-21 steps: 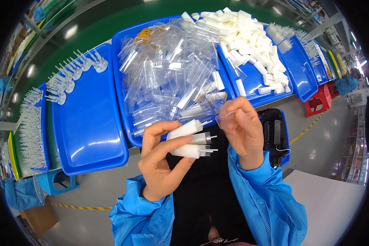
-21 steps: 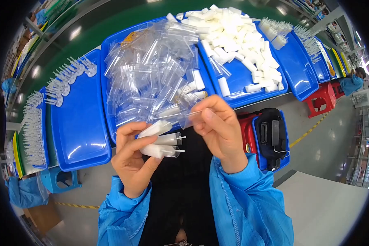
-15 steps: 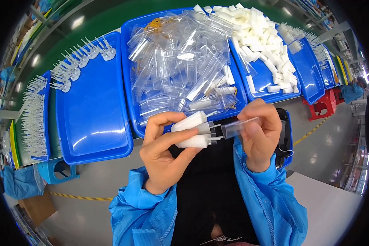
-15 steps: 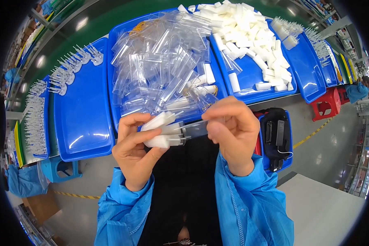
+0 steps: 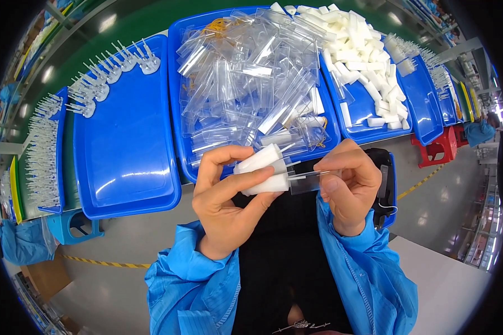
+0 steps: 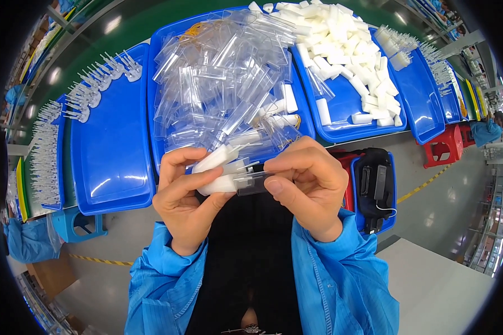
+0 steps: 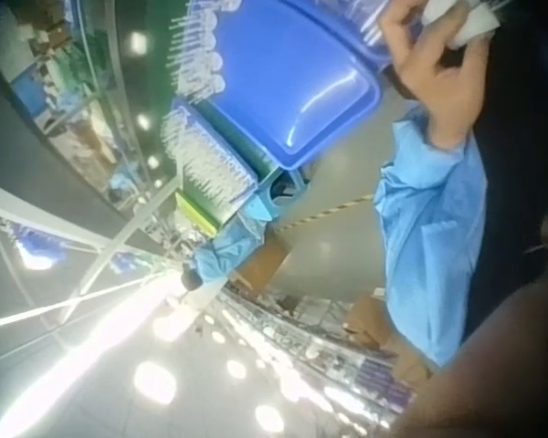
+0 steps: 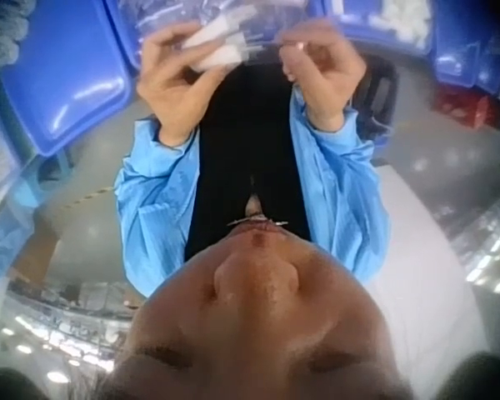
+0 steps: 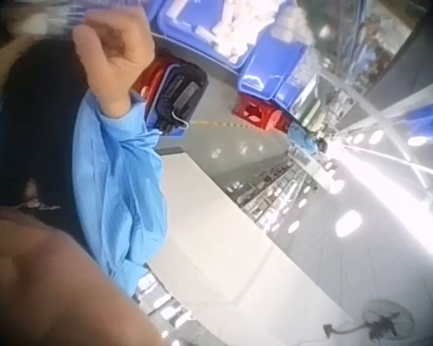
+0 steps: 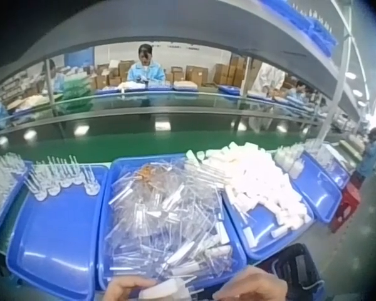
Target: The person fits white foam sleeves over plastic dropper stems, slides clear plastic covers onto the assemblies, bundles them together with a rubber band, and places the bundle onto a tray.
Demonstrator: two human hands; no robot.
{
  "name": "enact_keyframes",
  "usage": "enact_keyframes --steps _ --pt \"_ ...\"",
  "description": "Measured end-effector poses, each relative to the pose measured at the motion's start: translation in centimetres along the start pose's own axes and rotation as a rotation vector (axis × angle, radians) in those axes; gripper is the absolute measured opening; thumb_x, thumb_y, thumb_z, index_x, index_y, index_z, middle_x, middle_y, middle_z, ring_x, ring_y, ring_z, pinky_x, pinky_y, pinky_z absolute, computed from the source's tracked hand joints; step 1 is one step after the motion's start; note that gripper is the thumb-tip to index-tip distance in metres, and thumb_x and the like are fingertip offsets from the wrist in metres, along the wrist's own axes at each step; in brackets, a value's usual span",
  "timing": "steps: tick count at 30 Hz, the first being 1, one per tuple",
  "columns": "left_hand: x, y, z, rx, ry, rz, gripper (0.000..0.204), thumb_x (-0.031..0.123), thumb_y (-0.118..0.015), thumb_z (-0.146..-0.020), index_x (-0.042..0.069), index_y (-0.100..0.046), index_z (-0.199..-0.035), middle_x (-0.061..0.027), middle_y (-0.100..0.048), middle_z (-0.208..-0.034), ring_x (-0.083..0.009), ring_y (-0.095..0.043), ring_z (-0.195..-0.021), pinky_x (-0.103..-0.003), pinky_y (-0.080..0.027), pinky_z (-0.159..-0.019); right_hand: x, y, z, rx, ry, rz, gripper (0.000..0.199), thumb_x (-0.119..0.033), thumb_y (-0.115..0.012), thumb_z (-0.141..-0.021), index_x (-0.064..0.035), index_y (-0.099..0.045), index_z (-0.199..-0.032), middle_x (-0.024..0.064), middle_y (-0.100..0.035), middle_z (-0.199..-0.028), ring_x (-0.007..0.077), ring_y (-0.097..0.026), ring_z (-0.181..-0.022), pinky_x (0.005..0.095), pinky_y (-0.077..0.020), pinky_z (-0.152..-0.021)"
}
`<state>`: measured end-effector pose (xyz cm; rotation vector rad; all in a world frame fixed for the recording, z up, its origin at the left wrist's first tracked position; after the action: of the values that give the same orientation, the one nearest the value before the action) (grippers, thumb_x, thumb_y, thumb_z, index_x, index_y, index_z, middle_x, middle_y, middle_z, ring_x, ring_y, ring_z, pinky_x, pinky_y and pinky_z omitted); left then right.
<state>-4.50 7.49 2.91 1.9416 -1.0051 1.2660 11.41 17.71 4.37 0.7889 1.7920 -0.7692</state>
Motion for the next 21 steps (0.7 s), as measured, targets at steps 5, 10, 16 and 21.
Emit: enact_keyframes --steps 5,10,16,21 --pt "0.1 0.0 -0.1 0.012 -0.003 -0.037 0.033 -0.004 -0.081 -0.065 0.004 -0.074 -0.096 -0.0126 -0.054 -0.116 -0.0248 -0.056 -0.106 -0.034 -0.051 -0.087 -0.3 -0.1 0.1 0.017 0.037 0.058 0.018 0.002 -0.071 -0.079 0.0037 -0.065 -0.095 0.0094 -0.058 -0.088 0.0088 -0.058 -0.067 0.0191 -0.046 -0.059" --pt "0.4 0.1 -0.1 0.048 0.005 -0.048 0.034 -0.005 -0.081 -0.064 0.004 -0.074 -0.096 -0.0127 -0.054 -0.115 -0.0251 -0.058 -0.105 -0.033 -0.053 -0.083 -0.6 -0.3 0.5 0.051 0.095 0.185 0.018 0.003 -0.072 -0.079 0.0036 -0.065 -0.095 0.0109 -0.058 -0.09 0.0102 -0.06 -0.065 0.0199 -0.0464 -0.057" --pt "1.7 -0.2 -0.3 0.025 -0.143 -0.163 0.033 -0.006 -0.078 -0.068 0.003 -0.073 -0.1 -0.0127 -0.053 -0.114 -0.023 -0.065 -0.095 -0.028 -0.06 -0.07 -1.0 -0.4 0.8 0.057 0.194 0.28 0.021 0.005 -0.072 -0.078 0.0037 -0.064 -0.097 0.0133 -0.058 -0.091 0.0132 -0.062 -0.062 0.0218 -0.0476 -0.055" --pt "1.6 -0.3 -0.1 0.031 -0.124 -0.16 0.033 -0.005 -0.079 -0.068 0.005 -0.073 -0.099 -0.012 -0.054 -0.114 -0.0218 -0.065 -0.092 -0.026 -0.058 -0.067 -1.2 -0.4 0.8 0.056 0.222 0.296 0.021 0.005 -0.072 -0.078 0.0036 -0.064 -0.097 0.0139 -0.059 -0.091 0.0136 -0.063 -0.062 0.0217 -0.0476 -0.054"
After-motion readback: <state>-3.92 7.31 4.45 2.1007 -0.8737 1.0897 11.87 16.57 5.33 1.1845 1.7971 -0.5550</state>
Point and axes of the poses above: each hand's wrist, its own z-axis away from the middle knuckle, its own y-axis out of the back of the hand, x = y × z, the point moved 9 cm from there along -z, towards the middle knuckle
